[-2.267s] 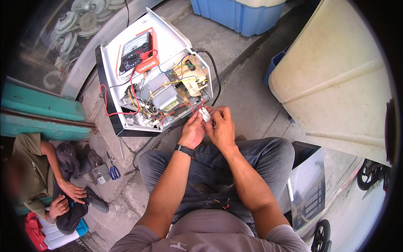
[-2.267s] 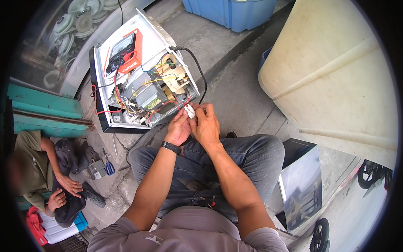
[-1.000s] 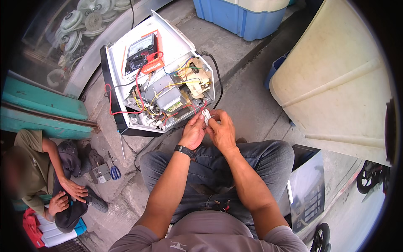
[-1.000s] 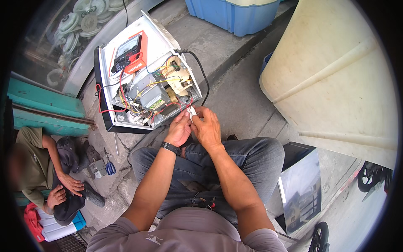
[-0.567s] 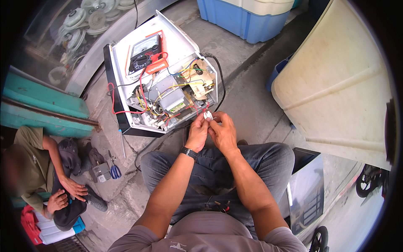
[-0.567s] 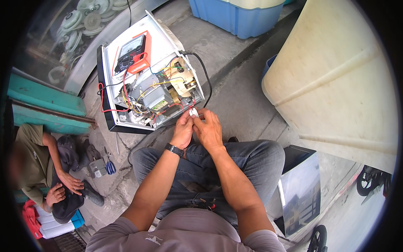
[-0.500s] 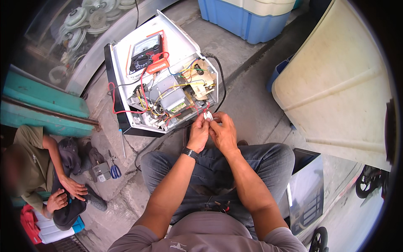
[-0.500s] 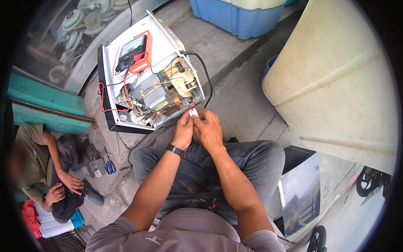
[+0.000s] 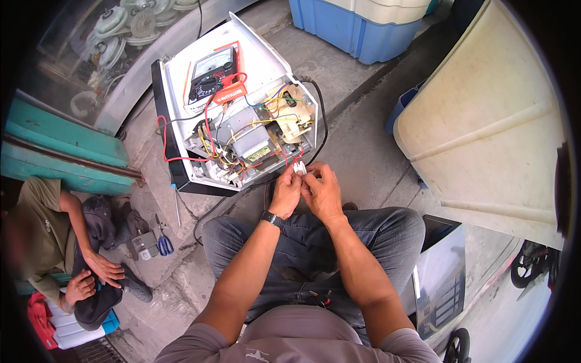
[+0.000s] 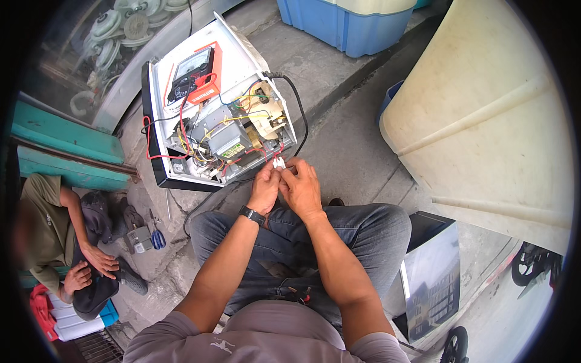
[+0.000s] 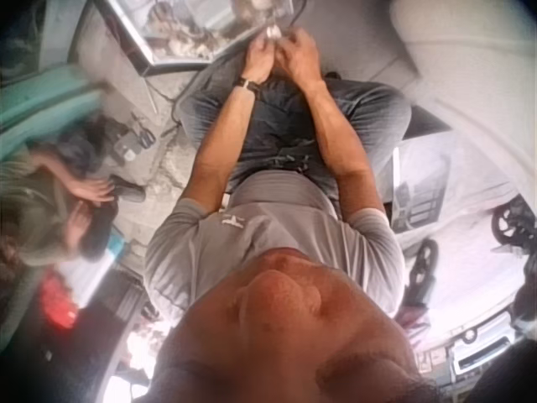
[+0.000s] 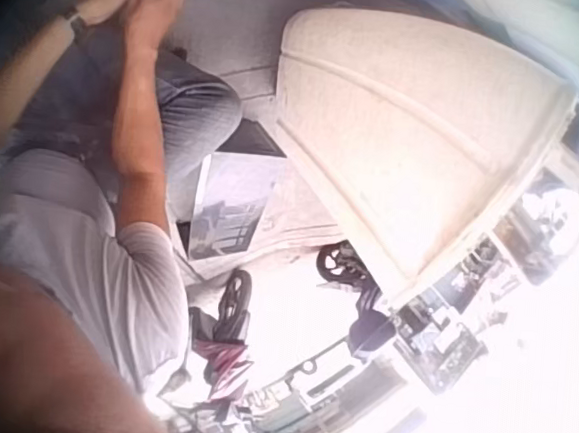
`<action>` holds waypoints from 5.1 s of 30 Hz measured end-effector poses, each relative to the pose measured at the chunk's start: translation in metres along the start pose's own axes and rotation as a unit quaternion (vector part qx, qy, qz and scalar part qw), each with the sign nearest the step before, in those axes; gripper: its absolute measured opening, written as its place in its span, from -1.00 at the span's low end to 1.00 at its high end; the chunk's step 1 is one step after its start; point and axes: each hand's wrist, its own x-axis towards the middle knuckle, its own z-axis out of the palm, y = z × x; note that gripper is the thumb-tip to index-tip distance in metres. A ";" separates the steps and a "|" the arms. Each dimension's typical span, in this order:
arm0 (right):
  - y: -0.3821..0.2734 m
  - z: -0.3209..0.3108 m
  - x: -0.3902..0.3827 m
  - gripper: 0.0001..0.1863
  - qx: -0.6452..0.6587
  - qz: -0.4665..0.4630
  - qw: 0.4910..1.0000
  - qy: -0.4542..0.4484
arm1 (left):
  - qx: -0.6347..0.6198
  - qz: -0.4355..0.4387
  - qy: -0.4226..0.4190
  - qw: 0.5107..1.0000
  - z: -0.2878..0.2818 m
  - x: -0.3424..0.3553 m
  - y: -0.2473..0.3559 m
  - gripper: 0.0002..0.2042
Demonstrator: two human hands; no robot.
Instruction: The person uses a multimeter to test internal components of a disassembled microwave while sitting on the ground, connecting probes to wires and checking terminal connections.
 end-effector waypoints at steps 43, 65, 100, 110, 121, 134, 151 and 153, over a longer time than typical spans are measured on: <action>0.049 0.007 0.058 -0.81 0.231 0.311 0.888 -0.247 | 0.396 0.059 0.012 0.916 -0.007 -0.007 0.014 -0.54; 0.015 -0.034 0.025 -0.82 0.153 0.168 0.969 -0.101 | -0.144 -0.112 -0.038 0.983 -0.001 0.000 0.020 -0.67; 0.034 -0.027 0.014 -0.80 0.171 0.195 0.955 -0.147 | -0.022 -0.150 -0.039 0.988 -0.002 0.010 0.028 -0.73; 0.045 -0.018 0.011 -0.84 0.232 0.269 0.929 -0.105 | -0.089 -0.161 -0.062 0.981 -0.012 0.015 0.023 -0.73; 0.044 -0.007 0.005 -0.89 0.280 0.361 0.884 -0.095 | -0.104 -0.153 -0.071 0.980 -0.011 0.013 0.024 -0.74; 0.048 -0.001 -0.003 -0.83 0.249 0.303 0.911 -0.131 | 0.121 -0.066 -0.018 0.990 -0.002 0.016 0.007 -0.73; 0.036 -0.004 0.004 -0.86 0.323 0.295 0.888 -0.146 | 0.133 -0.003 0.064 0.989 0.005 0.017 0.000 -0.69; 0.029 -0.008 0.006 -0.87 0.276 0.288 0.905 -0.149 | 0.175 0.016 0.088 0.981 0.007 0.014 0.002 -0.65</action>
